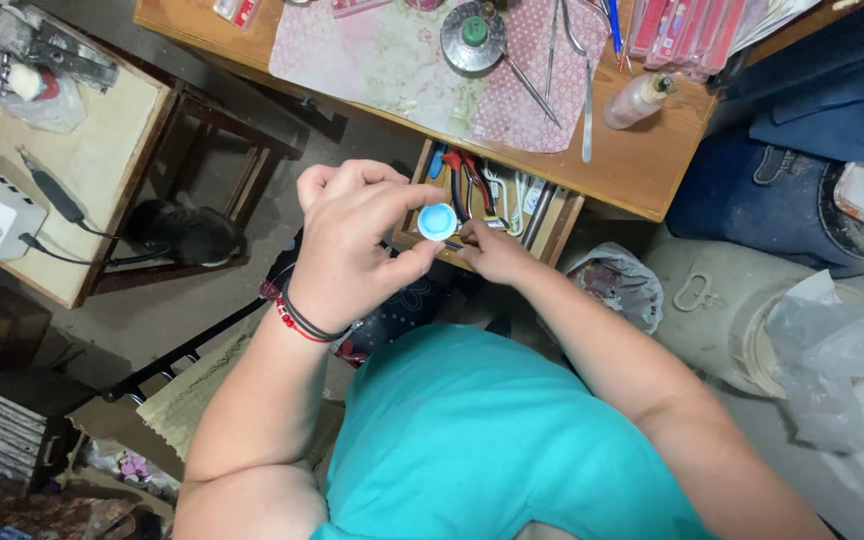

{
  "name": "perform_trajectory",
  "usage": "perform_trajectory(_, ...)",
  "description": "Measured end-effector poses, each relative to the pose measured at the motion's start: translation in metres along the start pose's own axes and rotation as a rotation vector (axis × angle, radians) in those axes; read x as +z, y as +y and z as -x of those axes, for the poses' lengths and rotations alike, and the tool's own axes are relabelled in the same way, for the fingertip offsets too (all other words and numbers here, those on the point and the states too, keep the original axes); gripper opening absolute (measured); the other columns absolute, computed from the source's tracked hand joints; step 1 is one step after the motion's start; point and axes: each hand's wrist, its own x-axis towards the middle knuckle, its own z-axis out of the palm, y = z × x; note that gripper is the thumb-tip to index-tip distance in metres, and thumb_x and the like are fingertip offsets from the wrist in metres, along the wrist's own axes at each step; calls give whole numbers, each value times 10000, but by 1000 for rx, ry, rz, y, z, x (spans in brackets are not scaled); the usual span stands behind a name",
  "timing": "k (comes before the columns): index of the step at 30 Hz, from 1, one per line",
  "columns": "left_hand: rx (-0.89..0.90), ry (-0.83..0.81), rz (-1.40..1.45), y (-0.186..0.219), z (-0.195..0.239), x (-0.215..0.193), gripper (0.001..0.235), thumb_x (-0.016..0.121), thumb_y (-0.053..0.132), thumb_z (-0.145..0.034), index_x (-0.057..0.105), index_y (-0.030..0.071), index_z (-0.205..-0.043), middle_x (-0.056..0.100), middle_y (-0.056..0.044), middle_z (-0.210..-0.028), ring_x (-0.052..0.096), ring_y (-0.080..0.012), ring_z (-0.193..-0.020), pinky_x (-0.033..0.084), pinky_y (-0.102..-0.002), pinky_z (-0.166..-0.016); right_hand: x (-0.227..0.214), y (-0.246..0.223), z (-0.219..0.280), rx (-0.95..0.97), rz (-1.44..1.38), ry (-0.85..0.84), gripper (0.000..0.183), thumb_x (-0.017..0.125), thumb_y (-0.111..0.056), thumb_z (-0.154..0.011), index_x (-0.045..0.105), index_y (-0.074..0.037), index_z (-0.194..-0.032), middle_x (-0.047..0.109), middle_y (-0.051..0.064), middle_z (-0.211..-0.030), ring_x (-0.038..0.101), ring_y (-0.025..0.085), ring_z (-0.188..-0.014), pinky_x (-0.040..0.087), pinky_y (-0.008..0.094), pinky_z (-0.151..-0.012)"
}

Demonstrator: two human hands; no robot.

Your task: The person is preparing dental molds by applying a liquid coating to their interior surfaces using a small brush at a laboratory workbench.

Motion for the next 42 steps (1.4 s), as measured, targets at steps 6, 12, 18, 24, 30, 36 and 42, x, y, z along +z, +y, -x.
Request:
perform_trajectory(6, 47, 25, 58, 5, -6, 9, 330, 801, 178, -839, 746, 153, -1164, 753, 34, -980, 616, -229, -1060, 296, -452, -913, 27, 27, -34, -39, -55, 86, 411, 543, -375, -1002, 538, -108, -1314, 626, 141, -1365, 602, 337, -1229, 478, 451, -925)
perform_trajectory(12, 21, 52, 252, 3, -5, 14, 367, 882, 127, -804, 761, 106, -1149, 774, -38, -949, 636, -234, -1083, 272, -458, -950, 24, 12, -33, -83, -56, 105, 391, 544, -362, -1006, 544, -118, -1311, 635, 127, -1352, 610, 327, -1224, 482, 448, -934)
perform_trajectory(18, 7, 23, 271, 6, -2, 9, 372, 877, 131, -806, 761, 100, -1158, 782, -48, -966, 635, -244, -1077, 269, -457, -945, 18, 4, -22, -105, -51, 126, 371, 545, -349, -1010, 549, -129, -1309, 644, 114, -1338, 618, 317, -1220, 486, 445, -943)
perform_trajectory(24, -14, 43, 270, 5, 4, 11, 363, 885, 152, -805, 763, 108, -1145, 781, -32, -950, 643, -240, -1072, 277, -456, -957, 14, -3, -10, -145, -43, 134, 352, 545, -336, -1013, 554, -140, -1306, 654, 100, -1325, 626, 308, -1215, 491, 443, -953)
perform_trajectory(30, -26, 42, 243, -3, 12, 16, 406, 882, 219, -787, 750, 171, -1167, 778, 28, -974, 644, -200, -1097, 285, -425, -975, 14, 61, 13, -194, -47, 154, 335, 546, -324, -1017, 560, -151, -1303, 663, 86, -1312, 634, 298, -1210, 495, 440, -962)
perform_trajectory(36, 0, 51, 260, -6, 8, 19, 386, 889, 236, -796, 765, 164, -1153, 776, 36, -955, 637, -187, -1064, 289, -423, -951, 7, 76, 28, -231, -51, 213, 318, 546, -311, -1021, 565, -162, -1300, 673, 72, -1298, 642, 288, -1205, 499, 437, -972)
perform_trajectory(42, 101, 41, 210, 5, -14, 13, 410, 914, 244, -777, 755, 179, -1149, 754, 50, -918, 640, -185, -1054, 302, -428, -948, 7, 103, 67, -212, -74, 290, 302, 547, -298, -1024, 571, -172, -1297, 682, 59, -1285, 650, 279, -1201, 503, 434, -981)
